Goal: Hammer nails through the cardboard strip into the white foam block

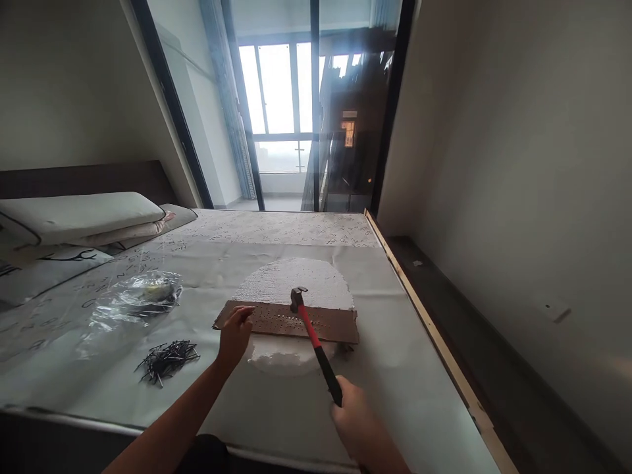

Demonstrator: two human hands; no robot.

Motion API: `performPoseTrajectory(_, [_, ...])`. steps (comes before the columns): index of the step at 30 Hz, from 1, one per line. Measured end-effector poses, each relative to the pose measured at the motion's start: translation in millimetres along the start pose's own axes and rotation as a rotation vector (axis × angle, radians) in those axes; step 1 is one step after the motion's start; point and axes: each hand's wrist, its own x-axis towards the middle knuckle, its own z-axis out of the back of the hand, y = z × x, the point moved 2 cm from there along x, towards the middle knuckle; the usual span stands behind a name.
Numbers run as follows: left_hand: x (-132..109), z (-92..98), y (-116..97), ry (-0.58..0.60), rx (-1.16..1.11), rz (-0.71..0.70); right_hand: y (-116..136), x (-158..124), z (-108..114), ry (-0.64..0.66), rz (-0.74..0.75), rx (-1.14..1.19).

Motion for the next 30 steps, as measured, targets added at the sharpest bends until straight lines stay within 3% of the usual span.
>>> performPoseTrajectory(3, [-20.5,40.1,36.6,-0.005,0.17,0.116,2.2,-2.4,0.9,-0.012,0.02,0.085])
performPoseTrajectory(7, [-59.5,79.9,95.9,0.137,0.419,0.261,-5.0,-2.6,-3.3,0.042,-0.047,0.23])
performPoseTrajectory(9, [-76.6,90.9,114.6,0.271,0.53,0.347,-12.5,0.0,-7.0,0.07,-0.076,0.299])
performPoseTrajectory(12, [-89.6,94.1,125.1,0.418,0.651,0.432,-23.0,4.3,-9.8,0.093,-0.119,0.336])
performPoseTrajectory(22, [-72.8,74.9,129.8,0.579,0.89,0.564,-23.4,11.6,-4.1,0.097,-0.1,0.343])
performPoseTrajectory(26, [-58.4,67.1,95.8,0.536,0.781,0.39,-25.9,14.5,-0.8,0.08,-0.088,0.353])
performPoseTrajectory(30, [-35.6,33.0,38.4,0.431,0.435,0.143,-25.4,14.4,1.2,0.065,-0.058,0.363])
